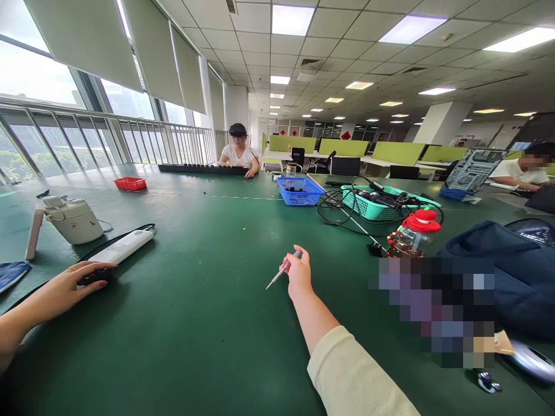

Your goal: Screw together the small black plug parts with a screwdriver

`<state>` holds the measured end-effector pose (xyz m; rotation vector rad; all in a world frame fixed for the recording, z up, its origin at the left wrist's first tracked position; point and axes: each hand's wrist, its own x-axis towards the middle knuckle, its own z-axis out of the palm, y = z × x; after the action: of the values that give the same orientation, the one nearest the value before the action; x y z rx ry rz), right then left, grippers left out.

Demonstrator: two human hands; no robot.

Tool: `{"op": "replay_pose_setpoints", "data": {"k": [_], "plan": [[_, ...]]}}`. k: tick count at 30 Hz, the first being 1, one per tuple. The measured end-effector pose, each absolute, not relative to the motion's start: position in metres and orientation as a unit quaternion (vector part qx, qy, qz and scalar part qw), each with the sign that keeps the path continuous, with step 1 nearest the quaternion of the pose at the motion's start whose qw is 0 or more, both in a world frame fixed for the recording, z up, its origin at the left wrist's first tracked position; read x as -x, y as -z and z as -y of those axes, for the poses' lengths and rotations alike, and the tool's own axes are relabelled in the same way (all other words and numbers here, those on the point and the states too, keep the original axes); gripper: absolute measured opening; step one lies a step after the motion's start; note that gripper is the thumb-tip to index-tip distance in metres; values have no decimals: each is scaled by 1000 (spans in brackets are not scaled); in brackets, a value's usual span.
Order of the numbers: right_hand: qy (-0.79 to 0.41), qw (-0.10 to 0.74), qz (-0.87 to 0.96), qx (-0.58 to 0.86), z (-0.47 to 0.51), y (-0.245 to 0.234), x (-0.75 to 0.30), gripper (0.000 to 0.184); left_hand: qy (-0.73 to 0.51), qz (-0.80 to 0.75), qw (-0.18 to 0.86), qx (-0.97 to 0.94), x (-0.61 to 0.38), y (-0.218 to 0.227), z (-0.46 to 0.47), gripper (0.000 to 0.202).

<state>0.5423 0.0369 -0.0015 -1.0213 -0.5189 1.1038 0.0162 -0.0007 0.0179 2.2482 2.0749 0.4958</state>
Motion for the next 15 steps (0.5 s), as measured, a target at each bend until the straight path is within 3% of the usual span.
{"op": "replay_pose_setpoints", "data": {"k": [15], "plan": [[-497,705,228,452,-36,0,-541,46,-147,-643,30,-751,-11,-8,-2,63]]}}
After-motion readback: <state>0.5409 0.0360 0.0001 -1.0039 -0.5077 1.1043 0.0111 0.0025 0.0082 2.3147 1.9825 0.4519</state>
